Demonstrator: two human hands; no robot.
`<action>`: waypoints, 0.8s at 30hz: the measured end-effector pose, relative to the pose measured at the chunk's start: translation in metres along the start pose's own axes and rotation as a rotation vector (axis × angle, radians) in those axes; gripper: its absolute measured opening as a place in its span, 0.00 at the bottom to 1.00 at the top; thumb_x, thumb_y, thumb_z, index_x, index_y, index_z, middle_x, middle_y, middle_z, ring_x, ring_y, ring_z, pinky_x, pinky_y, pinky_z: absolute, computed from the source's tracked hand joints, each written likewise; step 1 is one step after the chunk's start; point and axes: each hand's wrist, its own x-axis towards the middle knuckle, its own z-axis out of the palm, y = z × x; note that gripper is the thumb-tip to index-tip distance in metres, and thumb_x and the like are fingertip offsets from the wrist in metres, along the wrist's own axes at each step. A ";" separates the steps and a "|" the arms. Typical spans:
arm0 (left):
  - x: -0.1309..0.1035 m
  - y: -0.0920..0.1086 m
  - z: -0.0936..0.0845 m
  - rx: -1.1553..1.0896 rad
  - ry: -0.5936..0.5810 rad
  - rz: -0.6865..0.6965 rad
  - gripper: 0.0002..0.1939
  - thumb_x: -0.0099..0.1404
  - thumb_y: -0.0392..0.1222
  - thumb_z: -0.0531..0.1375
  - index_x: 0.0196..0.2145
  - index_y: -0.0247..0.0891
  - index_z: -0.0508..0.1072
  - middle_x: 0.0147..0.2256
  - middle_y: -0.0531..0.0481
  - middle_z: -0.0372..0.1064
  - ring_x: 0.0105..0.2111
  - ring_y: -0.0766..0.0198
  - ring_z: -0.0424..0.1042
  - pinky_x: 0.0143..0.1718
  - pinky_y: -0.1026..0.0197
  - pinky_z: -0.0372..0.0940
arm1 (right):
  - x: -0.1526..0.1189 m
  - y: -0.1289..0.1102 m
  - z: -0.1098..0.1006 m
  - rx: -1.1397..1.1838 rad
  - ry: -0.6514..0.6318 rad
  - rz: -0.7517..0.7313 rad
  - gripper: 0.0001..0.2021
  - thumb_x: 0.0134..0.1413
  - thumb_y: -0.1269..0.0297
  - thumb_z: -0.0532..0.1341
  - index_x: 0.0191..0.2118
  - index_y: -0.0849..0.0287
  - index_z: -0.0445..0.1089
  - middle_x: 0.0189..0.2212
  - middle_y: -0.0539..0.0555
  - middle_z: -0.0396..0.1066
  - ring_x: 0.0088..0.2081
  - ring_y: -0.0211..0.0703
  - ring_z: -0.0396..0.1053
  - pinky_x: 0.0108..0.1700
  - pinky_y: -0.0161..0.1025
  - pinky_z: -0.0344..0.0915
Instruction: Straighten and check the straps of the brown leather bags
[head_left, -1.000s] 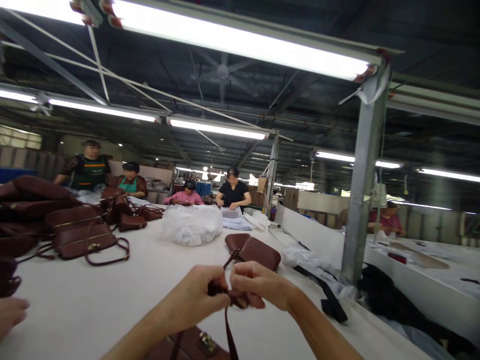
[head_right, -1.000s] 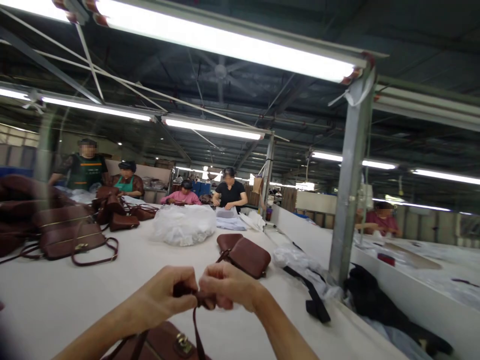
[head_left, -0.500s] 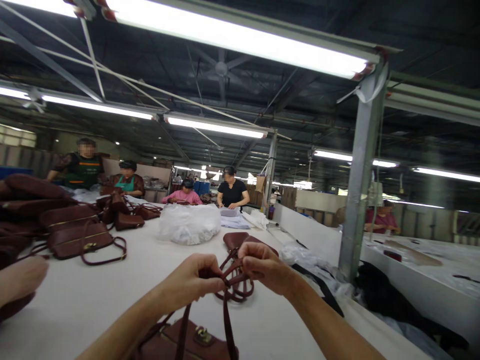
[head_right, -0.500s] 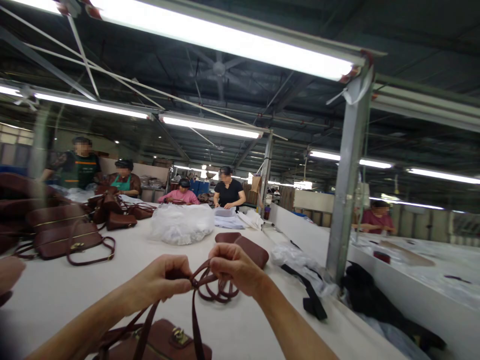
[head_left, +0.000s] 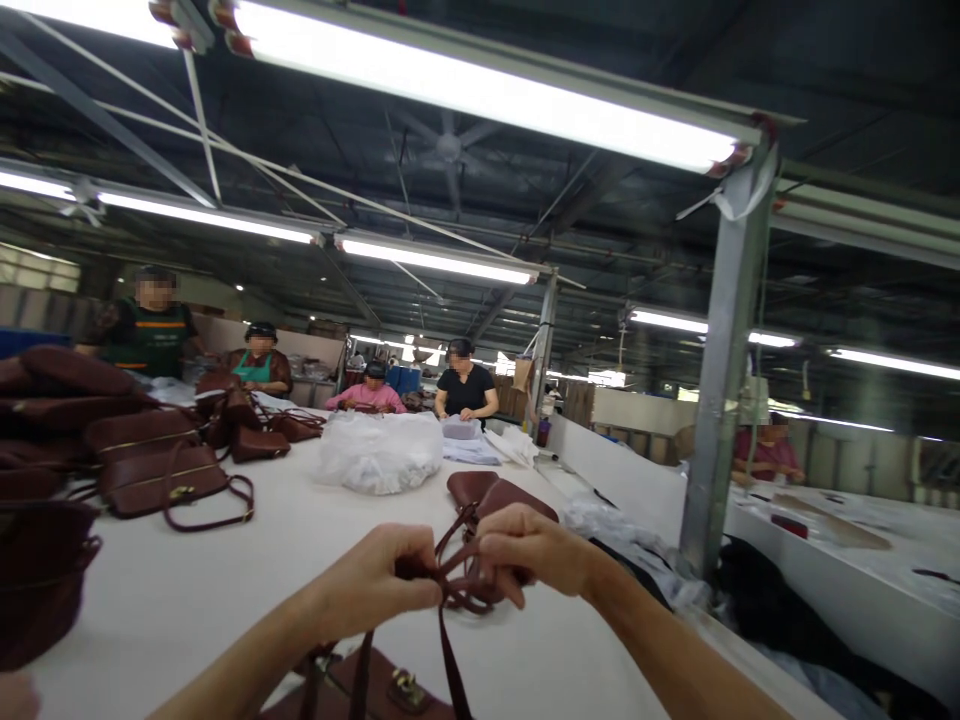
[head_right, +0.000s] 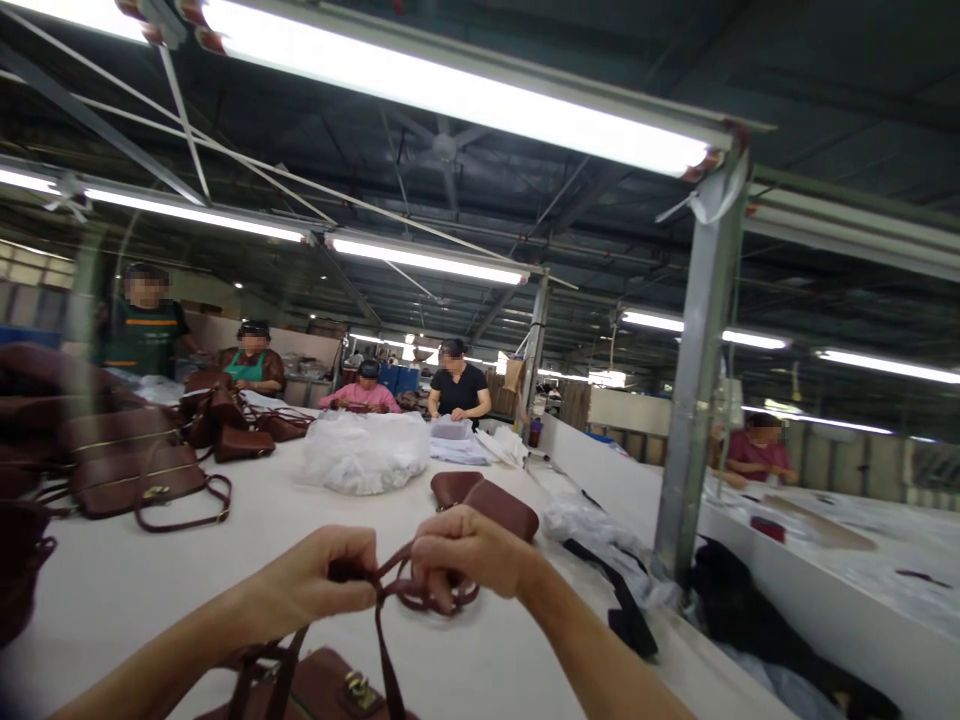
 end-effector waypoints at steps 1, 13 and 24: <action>-0.001 -0.003 -0.002 -0.030 0.005 -0.018 0.08 0.51 0.43 0.62 0.28 0.38 0.67 0.20 0.62 0.60 0.20 0.71 0.57 0.21 0.67 0.51 | -0.002 0.002 -0.004 0.054 0.110 -0.094 0.26 0.50 0.38 0.66 0.25 0.60 0.70 0.11 0.45 0.63 0.13 0.30 0.50 0.17 0.33 0.40; -0.005 -0.007 -0.001 -0.059 0.036 -0.041 0.06 0.46 0.38 0.62 0.25 0.37 0.69 0.18 0.63 0.58 0.21 0.72 0.52 0.21 0.66 0.44 | -0.024 -0.031 -0.014 -0.247 -0.333 0.402 0.29 0.59 0.38 0.59 0.36 0.65 0.78 0.15 0.48 0.70 0.13 0.29 0.52 0.15 0.29 0.45; -0.012 -0.003 0.008 -0.252 0.037 -0.066 0.07 0.48 0.41 0.62 0.26 0.37 0.69 0.20 0.58 0.65 0.21 0.70 0.59 0.22 0.66 0.53 | 0.002 -0.007 -0.016 0.189 0.243 -0.066 0.23 0.45 0.45 0.72 0.26 0.63 0.72 0.11 0.45 0.62 0.13 0.29 0.51 0.15 0.30 0.42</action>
